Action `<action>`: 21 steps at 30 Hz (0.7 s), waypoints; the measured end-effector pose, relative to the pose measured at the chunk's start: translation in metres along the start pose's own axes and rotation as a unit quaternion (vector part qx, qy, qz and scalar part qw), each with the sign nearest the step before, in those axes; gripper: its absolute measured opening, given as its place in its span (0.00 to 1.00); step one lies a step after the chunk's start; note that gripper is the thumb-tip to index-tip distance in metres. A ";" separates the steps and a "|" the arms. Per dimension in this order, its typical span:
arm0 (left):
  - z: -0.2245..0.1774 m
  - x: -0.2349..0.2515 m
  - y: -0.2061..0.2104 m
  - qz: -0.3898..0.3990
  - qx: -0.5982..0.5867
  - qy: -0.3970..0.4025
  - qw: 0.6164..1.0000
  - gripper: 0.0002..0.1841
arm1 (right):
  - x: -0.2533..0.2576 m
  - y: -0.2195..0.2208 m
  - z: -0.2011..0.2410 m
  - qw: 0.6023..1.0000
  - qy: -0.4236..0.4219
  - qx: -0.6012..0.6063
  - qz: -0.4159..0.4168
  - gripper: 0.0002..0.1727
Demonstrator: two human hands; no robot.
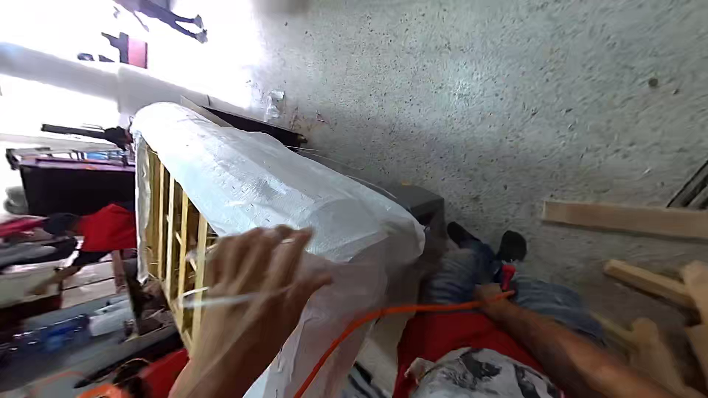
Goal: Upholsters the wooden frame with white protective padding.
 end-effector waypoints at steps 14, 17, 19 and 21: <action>-0.014 0.007 0.032 -0.024 -0.145 0.171 0.974 0.12 | 0.014 -0.202 0.095 0.913 -0.117 0.376 -0.111 0.08; -0.014 0.012 0.035 -0.028 -0.128 0.184 0.974 0.14 | 0.069 -0.212 0.135 0.835 -0.247 0.397 -0.292 0.09; -0.013 0.015 0.037 -0.039 -0.114 0.187 0.975 0.14 | 0.088 -0.205 0.158 0.799 -0.294 0.441 -0.284 0.09; -0.014 0.015 0.039 -0.067 -0.098 0.191 0.974 0.14 | 0.095 -0.195 0.172 0.782 -0.296 0.477 -0.270 0.07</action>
Point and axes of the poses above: each hand's wrist, its own x-axis towards the middle knuckle, its own y-axis out of the palm, z = x × y, the point moved 2 cm from there along x, towards the middle knuckle, and after that the axes turned 12 degrees about -z, right-handed, at the moved point
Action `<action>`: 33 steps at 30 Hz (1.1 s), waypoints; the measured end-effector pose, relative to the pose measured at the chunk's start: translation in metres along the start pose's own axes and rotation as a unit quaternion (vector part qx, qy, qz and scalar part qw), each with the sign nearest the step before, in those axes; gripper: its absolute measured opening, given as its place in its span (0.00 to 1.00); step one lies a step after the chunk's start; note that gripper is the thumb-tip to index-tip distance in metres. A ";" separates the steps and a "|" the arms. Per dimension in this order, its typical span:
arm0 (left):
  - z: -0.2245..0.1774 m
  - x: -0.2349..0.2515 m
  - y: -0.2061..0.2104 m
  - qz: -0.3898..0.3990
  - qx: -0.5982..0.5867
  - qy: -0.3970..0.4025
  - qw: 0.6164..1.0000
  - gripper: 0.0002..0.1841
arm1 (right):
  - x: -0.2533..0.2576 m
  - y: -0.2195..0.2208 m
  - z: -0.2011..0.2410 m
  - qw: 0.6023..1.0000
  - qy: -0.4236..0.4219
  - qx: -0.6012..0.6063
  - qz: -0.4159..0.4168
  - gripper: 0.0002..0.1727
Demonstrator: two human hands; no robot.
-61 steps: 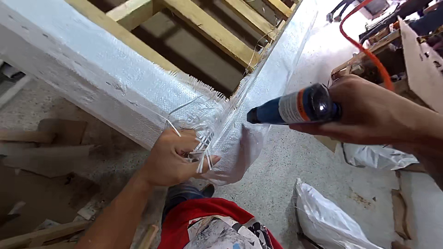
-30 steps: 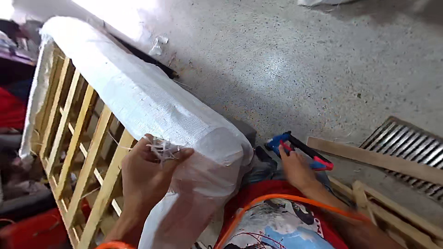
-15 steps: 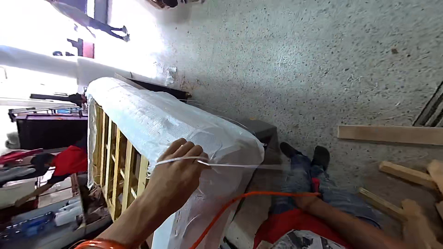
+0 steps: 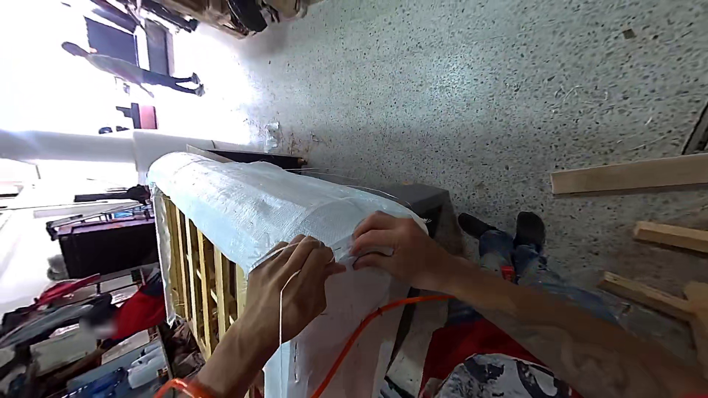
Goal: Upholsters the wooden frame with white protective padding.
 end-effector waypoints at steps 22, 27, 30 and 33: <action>0.008 0.009 -0.012 0.123 -0.092 -0.098 0.983 0.16 | -0.008 -0.005 -0.007 0.997 0.077 0.006 -0.019 0.07; -0.008 -0.006 -0.026 0.093 -0.046 -0.065 0.992 0.13 | -0.007 0.002 -0.015 0.997 0.021 0.059 -0.046 0.11; -0.005 -0.007 -0.029 0.074 -0.041 -0.120 0.989 0.22 | -0.001 0.012 -0.014 0.995 0.023 0.070 -0.062 0.11; -0.009 -0.004 -0.027 0.066 0.020 -0.140 0.988 0.15 | 0.008 0.013 -0.020 0.994 0.032 0.095 -0.048 0.10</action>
Point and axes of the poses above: each hand's wrist, its own x-axis towards the middle knuckle, its own y-axis out of the palm, z = x × y, the point moved 2 cm from there along x, towards the middle knuckle, and after that the axes turned 12 degrees about -z, right-handed, at the moved point
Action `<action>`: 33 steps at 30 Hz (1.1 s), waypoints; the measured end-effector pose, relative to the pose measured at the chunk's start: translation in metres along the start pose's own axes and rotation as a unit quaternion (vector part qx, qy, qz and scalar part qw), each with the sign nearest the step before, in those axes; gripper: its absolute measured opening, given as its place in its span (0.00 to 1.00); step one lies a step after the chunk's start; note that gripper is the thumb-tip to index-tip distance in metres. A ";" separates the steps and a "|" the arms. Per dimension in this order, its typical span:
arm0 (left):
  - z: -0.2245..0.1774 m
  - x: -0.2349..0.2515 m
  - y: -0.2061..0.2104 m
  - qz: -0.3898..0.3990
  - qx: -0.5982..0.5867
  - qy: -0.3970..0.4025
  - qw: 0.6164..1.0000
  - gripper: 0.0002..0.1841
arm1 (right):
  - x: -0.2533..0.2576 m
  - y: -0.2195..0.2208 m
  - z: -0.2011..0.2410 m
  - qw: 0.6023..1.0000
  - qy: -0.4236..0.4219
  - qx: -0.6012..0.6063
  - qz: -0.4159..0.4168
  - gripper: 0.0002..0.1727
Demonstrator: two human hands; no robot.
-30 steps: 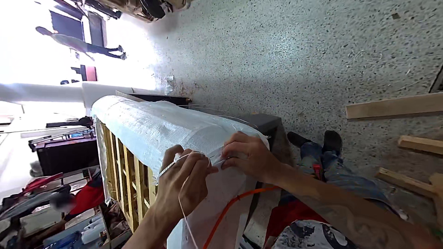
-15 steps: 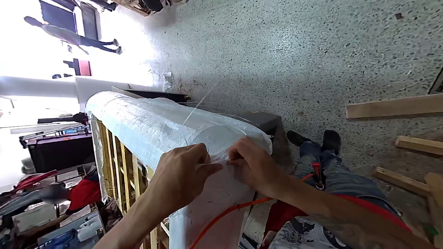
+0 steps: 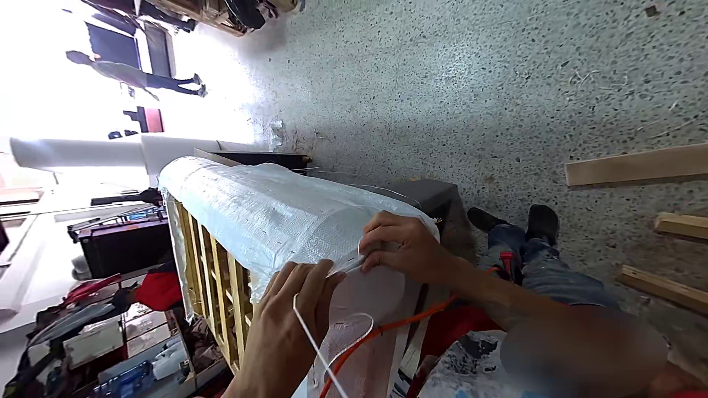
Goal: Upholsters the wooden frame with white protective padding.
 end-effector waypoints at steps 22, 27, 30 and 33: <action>0.025 0.029 0.024 0.142 -0.126 -0.132 0.973 0.10 | 0.035 -0.010 0.011 0.986 0.079 -0.133 0.065 0.04; 0.032 0.027 0.026 0.083 -0.113 -0.082 0.987 0.10 | 0.016 -0.005 0.009 0.994 0.031 -0.064 0.079 0.11; 0.039 0.030 0.010 0.041 -0.049 0.033 0.997 0.18 | 0.012 0.004 0.008 0.997 -0.002 -0.075 0.015 0.03; 0.046 0.024 -0.009 0.096 -0.006 0.052 0.994 0.23 | 0.014 0.005 0.011 0.995 -0.010 -0.097 0.010 0.05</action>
Point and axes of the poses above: each hand's wrist, its own x-axis towards the middle knuckle, its own y-axis out of the palm, z = x × y, the point moved 2 cm from there along x, towards the middle knuckle, and after that the axes turned 12 degrees about -z, right-handed, at the moved point
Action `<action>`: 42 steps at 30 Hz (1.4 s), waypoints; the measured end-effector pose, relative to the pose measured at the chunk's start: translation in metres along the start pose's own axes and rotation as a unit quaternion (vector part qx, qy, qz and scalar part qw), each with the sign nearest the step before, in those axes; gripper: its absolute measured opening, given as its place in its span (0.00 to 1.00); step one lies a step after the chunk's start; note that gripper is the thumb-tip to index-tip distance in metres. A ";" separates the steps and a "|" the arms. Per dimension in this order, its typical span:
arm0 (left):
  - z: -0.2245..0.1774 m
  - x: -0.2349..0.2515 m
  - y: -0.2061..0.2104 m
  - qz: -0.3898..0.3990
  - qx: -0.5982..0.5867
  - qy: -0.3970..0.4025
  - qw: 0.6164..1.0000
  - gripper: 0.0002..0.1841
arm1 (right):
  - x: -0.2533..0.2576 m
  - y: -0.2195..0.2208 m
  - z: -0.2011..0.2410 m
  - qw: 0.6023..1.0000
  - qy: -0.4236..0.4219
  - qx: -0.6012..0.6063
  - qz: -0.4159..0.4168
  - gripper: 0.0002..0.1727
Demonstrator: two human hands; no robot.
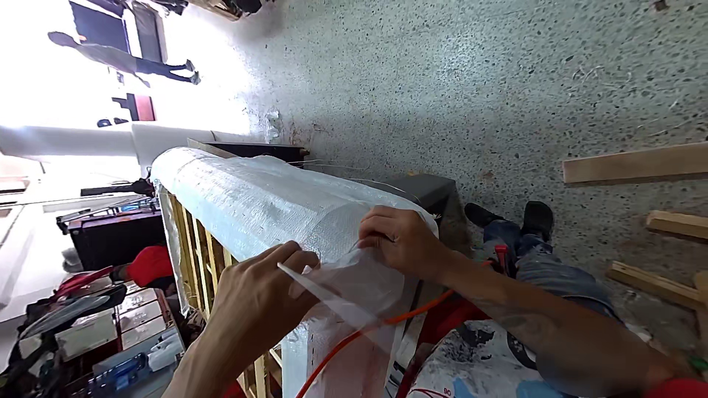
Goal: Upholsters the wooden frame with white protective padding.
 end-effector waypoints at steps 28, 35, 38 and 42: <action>0.079 -0.007 0.002 -0.234 -0.007 -0.123 0.964 0.17 | 0.031 0.010 0.021 0.976 0.097 -0.004 0.194 0.11; 0.061 -0.042 -0.049 -0.145 -0.073 -0.218 0.962 0.23 | 0.026 0.017 0.026 0.982 0.131 -0.034 0.129 0.07; 0.055 -0.065 -0.058 -0.281 0.055 -0.313 0.906 0.27 | 0.023 0.021 0.031 0.984 0.119 -0.068 0.116 0.06; 0.017 -0.039 -0.019 -0.121 -0.072 -0.185 0.973 0.39 | 0.023 0.026 0.031 0.982 0.139 -0.081 0.096 0.05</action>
Point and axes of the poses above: each hand's wrist, its own x-axis towards the middle knuckle, its own y-axis out of the palm, z = x × y, the point moved 2 cm from there along x, towards the middle knuckle, and after that the axes turned 12 degrees about -z, right-handed, at the moved point
